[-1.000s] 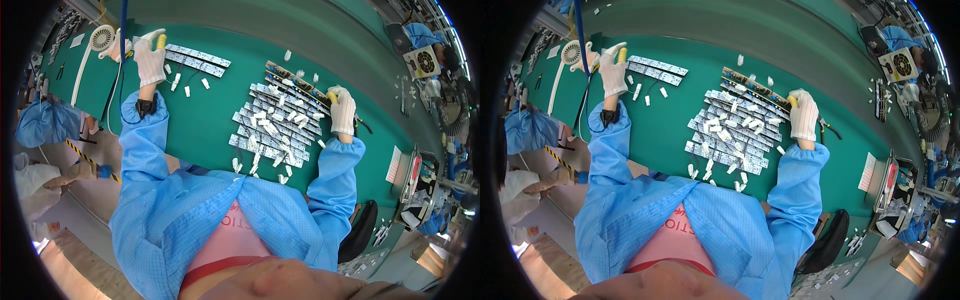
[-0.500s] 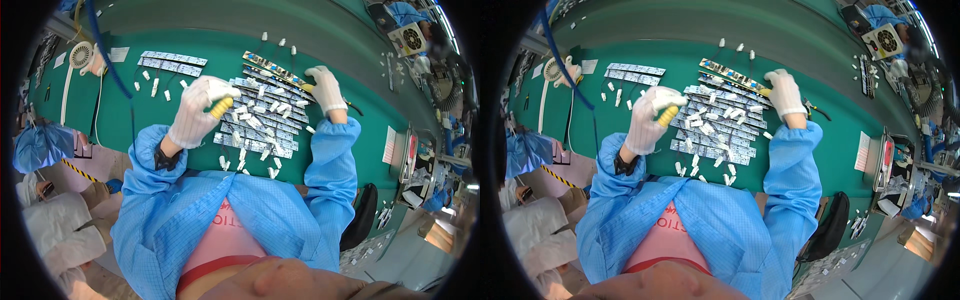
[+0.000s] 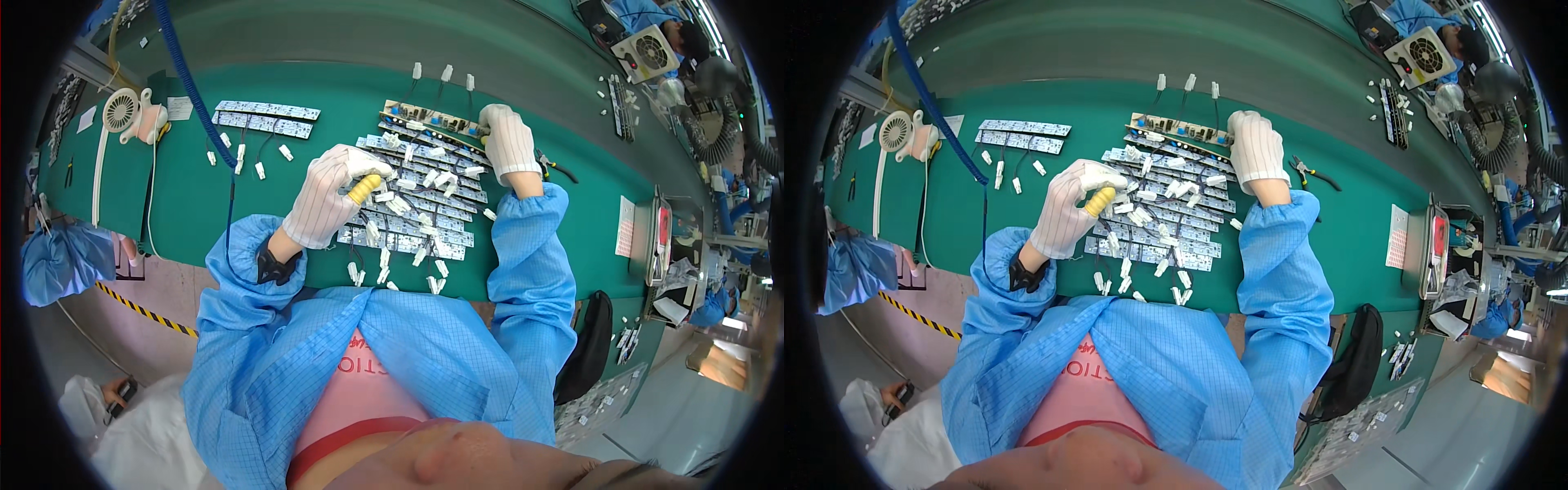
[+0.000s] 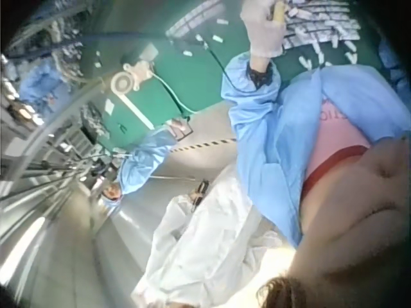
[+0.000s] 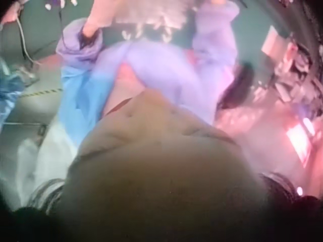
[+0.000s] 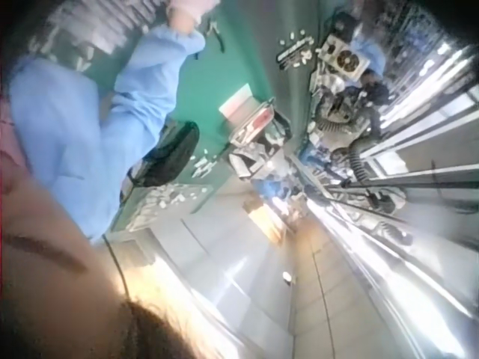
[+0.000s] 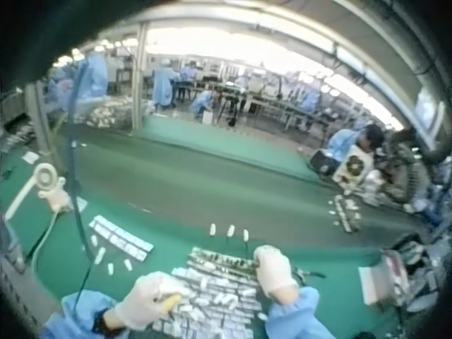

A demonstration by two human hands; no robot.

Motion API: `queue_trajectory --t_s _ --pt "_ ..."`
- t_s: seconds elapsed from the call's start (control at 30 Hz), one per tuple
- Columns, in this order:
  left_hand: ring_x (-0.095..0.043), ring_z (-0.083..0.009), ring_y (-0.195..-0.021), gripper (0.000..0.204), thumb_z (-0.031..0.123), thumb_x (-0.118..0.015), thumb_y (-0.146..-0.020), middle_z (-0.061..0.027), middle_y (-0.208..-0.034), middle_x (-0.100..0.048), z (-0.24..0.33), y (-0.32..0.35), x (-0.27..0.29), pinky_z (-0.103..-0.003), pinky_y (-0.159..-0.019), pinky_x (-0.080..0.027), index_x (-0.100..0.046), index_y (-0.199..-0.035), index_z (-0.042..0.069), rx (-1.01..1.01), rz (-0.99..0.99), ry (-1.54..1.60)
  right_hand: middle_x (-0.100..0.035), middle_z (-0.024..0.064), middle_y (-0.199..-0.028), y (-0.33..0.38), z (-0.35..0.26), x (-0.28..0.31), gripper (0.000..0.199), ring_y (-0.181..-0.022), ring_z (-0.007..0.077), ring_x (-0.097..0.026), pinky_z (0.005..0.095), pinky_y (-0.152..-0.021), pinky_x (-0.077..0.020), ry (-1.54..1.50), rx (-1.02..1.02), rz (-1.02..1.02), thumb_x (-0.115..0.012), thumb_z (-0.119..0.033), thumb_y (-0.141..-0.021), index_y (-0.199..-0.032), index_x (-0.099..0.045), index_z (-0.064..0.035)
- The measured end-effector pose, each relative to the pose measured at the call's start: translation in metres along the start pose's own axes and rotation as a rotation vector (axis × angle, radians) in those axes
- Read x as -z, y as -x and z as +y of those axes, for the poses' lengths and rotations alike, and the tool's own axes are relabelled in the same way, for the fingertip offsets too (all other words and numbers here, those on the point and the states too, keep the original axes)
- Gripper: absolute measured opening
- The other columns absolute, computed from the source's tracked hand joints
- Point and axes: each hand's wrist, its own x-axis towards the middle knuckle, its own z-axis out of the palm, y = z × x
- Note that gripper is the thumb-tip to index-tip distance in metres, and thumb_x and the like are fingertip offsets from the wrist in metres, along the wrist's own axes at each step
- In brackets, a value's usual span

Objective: Inspecting and stacking printed circuit board panels at a production station.

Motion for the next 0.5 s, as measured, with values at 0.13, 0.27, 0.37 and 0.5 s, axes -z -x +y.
queue_trajectory --t_s 0.13,0.27,0.37,0.5 --pt "-0.061 -0.0247 -0.082 0.014 0.008 -0.066 -0.078 -0.0097 -0.088 -0.065 -0.001 -0.001 0.001 -0.033 -0.072 -0.048 -0.064 -0.091 0.007 0.03 0.012 0.0 -0.068 0.0149 -0.087 0.004 -0.001 0.017 0.03 -0.079 0.0291 -0.067 0.032 -0.073 -0.0521 -0.42 -0.141 0.189 -0.063 0.006 -0.075 -0.102 -0.058 -0.0082" --pt "-0.059 -0.0173 -0.075 0.032 0.026 -0.055 -0.091 -0.0101 -0.087 -0.065 0.02 -0.015 0.02 -0.028 -0.071 -0.047 -0.055 -0.114 0.004 0.282 -0.014 0.639 -0.068 0.0114 -0.089 0.029 -0.025 0.04 0.038 -0.085 0.0189 -0.066 0.0277 -0.076 -0.0522 -0.803 -0.161 0.593 -0.063 0.01 -0.077 -0.112 -0.054 -0.0028" --pt "-0.059 -0.0148 -0.071 0.104 0.072 -0.045 -0.079 -0.0136 -0.085 -0.065 0.028 -0.017 0.035 -0.024 -0.069 -0.047 -0.017 -0.139 -0.008 0.492 -0.048 1.341 -0.068 0.0117 -0.09 0.064 -0.051 0.063 0.041 -0.086 0.0197 -0.066 0.0292 -0.077 -0.0532 -0.768 -0.014 0.775 -0.065 0.013 -0.073 -0.111 -0.055 -0.0007" --pt "-0.062 -0.0181 -0.087 0.061 0.04 -0.054 -0.091 -0.019 -0.098 -0.061 0.039 -0.015 0.059 -0.025 -0.073 -0.051 -0.036 -0.131 -0.002 0.634 -0.281 1.297 -0.067 0.0137 -0.086 0.1 -0.063 0.082 0.042 -0.083 0.0259 -0.068 0.0315 -0.074 -0.0548 -0.424 0.262 0.629 -0.075 0.009 -0.062 -0.1 -0.06 -0.0025"
